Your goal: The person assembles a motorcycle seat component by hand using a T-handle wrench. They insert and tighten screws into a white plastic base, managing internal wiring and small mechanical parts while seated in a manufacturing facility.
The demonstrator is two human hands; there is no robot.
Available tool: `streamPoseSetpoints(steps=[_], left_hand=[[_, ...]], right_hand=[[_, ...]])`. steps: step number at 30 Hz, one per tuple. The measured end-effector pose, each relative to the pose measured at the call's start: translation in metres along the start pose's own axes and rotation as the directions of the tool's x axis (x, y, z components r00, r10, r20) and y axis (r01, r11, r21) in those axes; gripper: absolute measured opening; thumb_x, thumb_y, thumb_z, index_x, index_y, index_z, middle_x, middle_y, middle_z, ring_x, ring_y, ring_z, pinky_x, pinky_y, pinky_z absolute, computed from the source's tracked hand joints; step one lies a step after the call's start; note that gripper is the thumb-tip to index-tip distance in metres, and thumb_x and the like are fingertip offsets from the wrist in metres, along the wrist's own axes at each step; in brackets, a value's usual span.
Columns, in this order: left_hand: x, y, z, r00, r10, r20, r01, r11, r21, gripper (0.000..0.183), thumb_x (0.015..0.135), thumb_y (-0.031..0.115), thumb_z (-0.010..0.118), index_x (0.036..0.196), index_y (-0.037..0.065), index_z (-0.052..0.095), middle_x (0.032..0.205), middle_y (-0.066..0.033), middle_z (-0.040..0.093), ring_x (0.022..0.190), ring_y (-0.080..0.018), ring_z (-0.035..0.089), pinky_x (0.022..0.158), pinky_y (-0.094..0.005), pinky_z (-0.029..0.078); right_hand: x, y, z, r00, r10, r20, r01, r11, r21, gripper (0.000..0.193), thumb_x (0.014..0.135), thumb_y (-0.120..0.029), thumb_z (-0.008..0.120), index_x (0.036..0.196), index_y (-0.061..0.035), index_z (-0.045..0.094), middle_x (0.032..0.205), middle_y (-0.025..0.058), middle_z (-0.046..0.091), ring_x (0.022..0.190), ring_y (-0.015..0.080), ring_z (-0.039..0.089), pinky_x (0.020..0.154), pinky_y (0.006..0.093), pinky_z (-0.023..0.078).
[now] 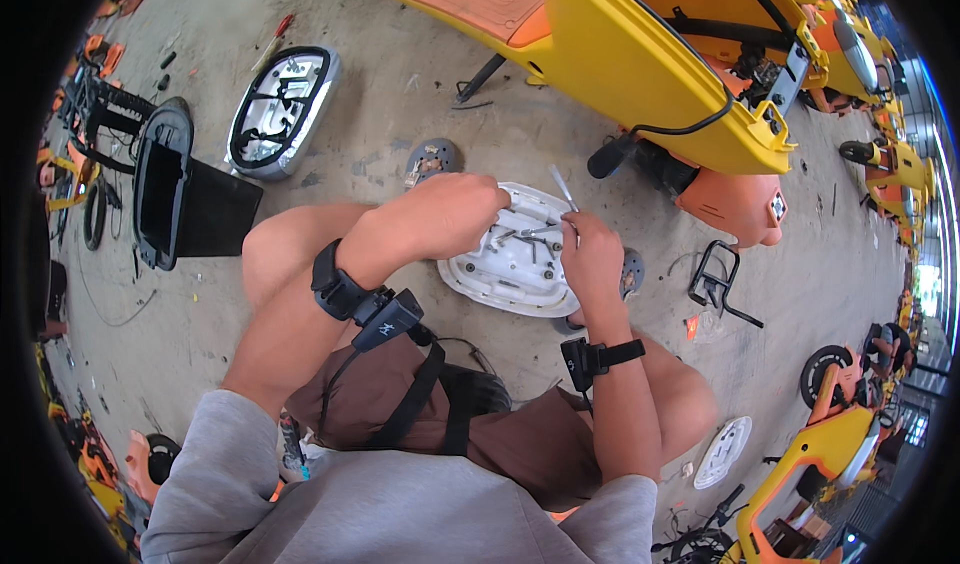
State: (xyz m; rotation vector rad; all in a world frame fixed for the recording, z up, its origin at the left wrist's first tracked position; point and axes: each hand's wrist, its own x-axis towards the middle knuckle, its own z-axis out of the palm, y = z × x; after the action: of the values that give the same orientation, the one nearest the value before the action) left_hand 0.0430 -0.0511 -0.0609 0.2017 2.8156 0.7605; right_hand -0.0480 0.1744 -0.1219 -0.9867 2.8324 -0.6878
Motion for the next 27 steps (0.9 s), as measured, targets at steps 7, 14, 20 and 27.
streamPoseSetpoints(steps=[7,14,20,27], left_hand=[[-0.006,-0.006,0.001,1.0,-0.002,-0.012,0.001,0.999,-0.052,0.022,0.084,0.004,0.055,0.099,-0.005,0.069,0.098,-0.0241,0.067,0.097,-0.0405,0.064,0.085,-0.0467,0.051],[-0.013,-0.002,-0.003,0.999,0.017,-0.035,-0.021,0.994,-0.105,0.021,0.087,0.008,0.055,0.096,-0.004,0.07,0.095,-0.0241,0.068,0.092,-0.0423,0.064,0.082,-0.0493,0.052],[-0.003,0.001,0.018,0.967,-0.095,0.236,0.118,0.989,-0.085,0.024,0.086,0.013,0.057,0.098,0.0,0.072,0.095,-0.0223,0.071,0.09,-0.0394,0.067,0.082,-0.0465,0.052],[0.057,-0.031,0.144,0.932,-0.101,0.349,0.184,0.96,-0.212,0.027,0.083,0.012,0.056,0.103,0.003,0.073,0.095,-0.0213,0.072,0.093,-0.037,0.069,0.083,-0.043,0.055]], right_hand=[[-0.002,0.011,0.022,0.958,-0.242,-0.155,0.253,0.966,0.053,0.042,0.069,0.011,0.055,0.106,-0.0065,0.066,0.11,0.0115,0.068,0.103,0.0311,0.06,0.097,0.0405,0.043],[0.0,0.01,0.005,0.995,0.03,0.095,-0.026,0.999,-0.036,0.027,0.084,-0.008,0.056,0.107,-0.0079,0.07,0.099,0.0168,0.07,0.095,0.0365,0.065,0.088,0.0459,0.05],[-0.002,0.007,-0.078,0.981,0.166,0.097,-0.165,0.986,-0.016,0.023,0.088,-0.022,0.062,0.104,-0.0104,0.074,0.094,0.0198,0.07,0.09,0.0407,0.066,0.081,0.0485,0.053],[0.0,0.013,-0.141,0.973,0.109,0.203,-0.087,0.989,-0.117,0.022,0.087,-0.022,0.063,0.101,-0.011,0.075,0.087,0.0205,0.07,0.087,0.0403,0.067,0.079,0.0493,0.053]])
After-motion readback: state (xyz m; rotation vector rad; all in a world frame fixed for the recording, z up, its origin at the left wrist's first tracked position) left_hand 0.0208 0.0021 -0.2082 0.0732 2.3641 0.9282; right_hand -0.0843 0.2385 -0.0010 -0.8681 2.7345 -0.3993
